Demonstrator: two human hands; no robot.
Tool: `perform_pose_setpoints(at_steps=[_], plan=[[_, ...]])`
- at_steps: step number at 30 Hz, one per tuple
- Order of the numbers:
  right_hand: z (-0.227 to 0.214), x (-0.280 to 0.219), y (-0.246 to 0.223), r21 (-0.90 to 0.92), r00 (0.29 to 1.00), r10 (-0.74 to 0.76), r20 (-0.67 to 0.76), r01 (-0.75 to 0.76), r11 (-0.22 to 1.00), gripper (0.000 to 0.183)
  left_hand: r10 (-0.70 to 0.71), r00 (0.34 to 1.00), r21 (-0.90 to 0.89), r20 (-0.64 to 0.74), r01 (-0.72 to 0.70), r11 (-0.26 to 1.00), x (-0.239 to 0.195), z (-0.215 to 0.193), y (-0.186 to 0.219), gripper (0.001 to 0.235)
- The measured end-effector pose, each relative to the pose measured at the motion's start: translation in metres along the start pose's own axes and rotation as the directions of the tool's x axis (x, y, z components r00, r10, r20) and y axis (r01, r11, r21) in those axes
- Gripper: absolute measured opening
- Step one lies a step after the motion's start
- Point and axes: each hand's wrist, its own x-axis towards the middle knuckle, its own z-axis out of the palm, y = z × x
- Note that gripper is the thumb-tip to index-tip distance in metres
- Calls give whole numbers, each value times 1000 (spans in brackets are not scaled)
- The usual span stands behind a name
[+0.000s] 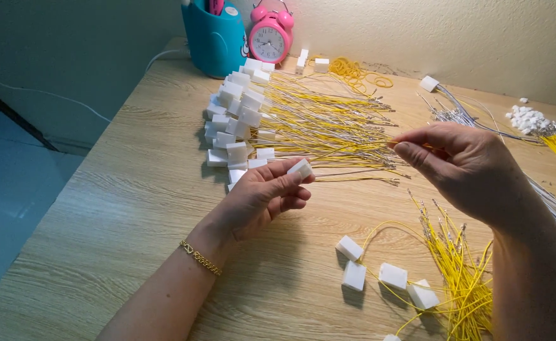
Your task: The person is manually assembling electrical wire components by picking up individual wires and carefully inserting the metal connector ends into small white foam blocks, organizing them on a wooden desk.
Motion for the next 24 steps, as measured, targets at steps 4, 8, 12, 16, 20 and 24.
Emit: perform_pose_setpoints(at_steps=[4, 8, 12, 16, 20, 24], plan=[[-2, -2, -1, -123, 999, 45, -28, -48, 991, 17, 11, 999, -51, 48, -9, 999, -1, -3, 0, 54], [-2, -1, 5, -233, 982, 182, 58, -164, 959, 20, -33, 998, -60, 52, 36, 998, 1, -5, -3, 40], [-1, 2, 11, -399, 942, 307, 134, -232, 887, 22, -60, 998, 51, -32, 62, 997, 9, -11, -13, 42], [0, 4, 10, -476, 923, 339, 181, -219, 852, 25, -75, 993, 79, -94, 82, 993, 6, -2, -10, 49], [1, 6, 0, -354, 867, 450, 215, -360, 863, 19, -29, 986, 66, -164, 41, 997, 10, -6, -16, 37], [2, 13, 18, -378, 856, 381, 350, -243, 893, 20, 18, 963, 92, -268, 7, 996, 20, -16, -24, 31]])
